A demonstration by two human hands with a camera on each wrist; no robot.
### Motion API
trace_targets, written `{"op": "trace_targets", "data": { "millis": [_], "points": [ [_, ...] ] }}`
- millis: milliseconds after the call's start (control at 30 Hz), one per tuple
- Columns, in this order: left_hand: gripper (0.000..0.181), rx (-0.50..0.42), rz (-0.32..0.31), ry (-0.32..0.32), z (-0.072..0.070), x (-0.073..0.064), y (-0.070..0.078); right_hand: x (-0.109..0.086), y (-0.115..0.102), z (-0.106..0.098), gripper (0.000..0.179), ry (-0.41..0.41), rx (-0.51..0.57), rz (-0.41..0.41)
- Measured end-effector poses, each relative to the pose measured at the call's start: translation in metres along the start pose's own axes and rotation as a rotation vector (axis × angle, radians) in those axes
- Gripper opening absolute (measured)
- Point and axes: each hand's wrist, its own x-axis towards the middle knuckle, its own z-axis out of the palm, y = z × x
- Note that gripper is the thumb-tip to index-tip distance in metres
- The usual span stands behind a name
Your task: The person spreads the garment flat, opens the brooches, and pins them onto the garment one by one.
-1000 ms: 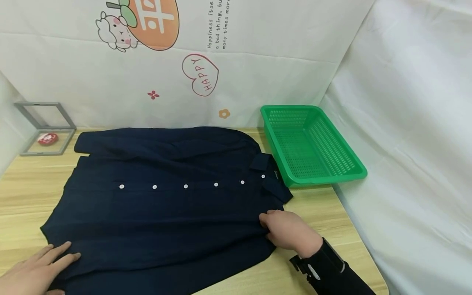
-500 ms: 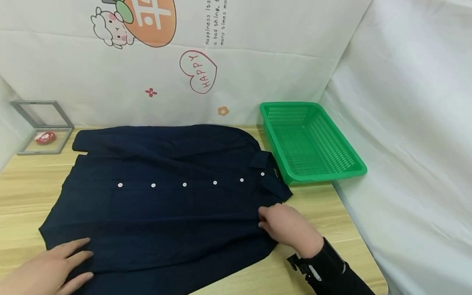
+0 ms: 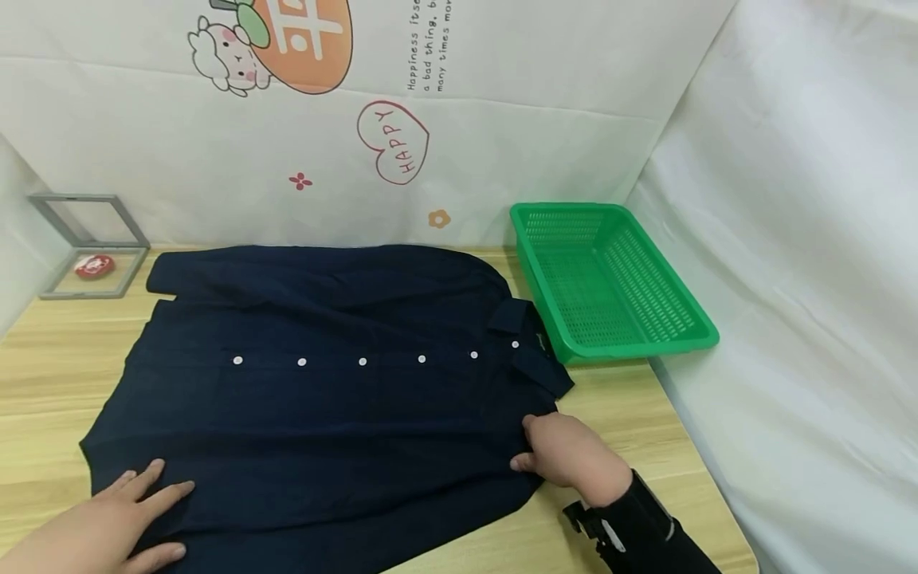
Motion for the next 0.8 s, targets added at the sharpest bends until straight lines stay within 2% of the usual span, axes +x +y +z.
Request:
{"op": "trace_targets", "data": {
  "millis": [100,200,300,433,533,600,700,800],
  "points": [
    [0.070,-0.004,0.020,0.002,-0.016,0.004,-0.004,0.001,-0.005,-0.014,0.029,-0.002,-0.009,-0.027],
    [0.048,0.008,0.060,0.055,-0.038,0.010,-0.010,0.009,-0.015,-0.032,0.028,0.063,-0.055,-0.088],
    [0.026,0.045,0.120,0.167,-0.062,0.022,-0.014,0.027,-0.028,-0.051,0.027,0.172,-0.105,-0.162],
    [0.022,0.112,0.162,0.365,-0.094,0.055,-0.027,0.068,-0.042,-0.075,0.019,0.263,-0.128,-0.225],
    [0.018,0.155,0.087,0.423,-0.114,0.086,-0.044,0.108,-0.042,-0.092,0.010,0.279,-0.144,-0.233],
    [0.031,0.155,0.010,0.407,-0.121,0.105,-0.057,0.135,-0.039,-0.100,0.006,0.285,-0.150,-0.212],
    [0.049,0.108,-0.109,0.380,-0.124,0.126,-0.074,0.172,-0.034,-0.105,0.018,0.286,-0.144,-0.170],
    [0.054,0.036,-0.175,0.421,-0.120,0.138,-0.085,0.201,-0.032,-0.102,0.031,0.264,-0.122,-0.133]
  ]
}}
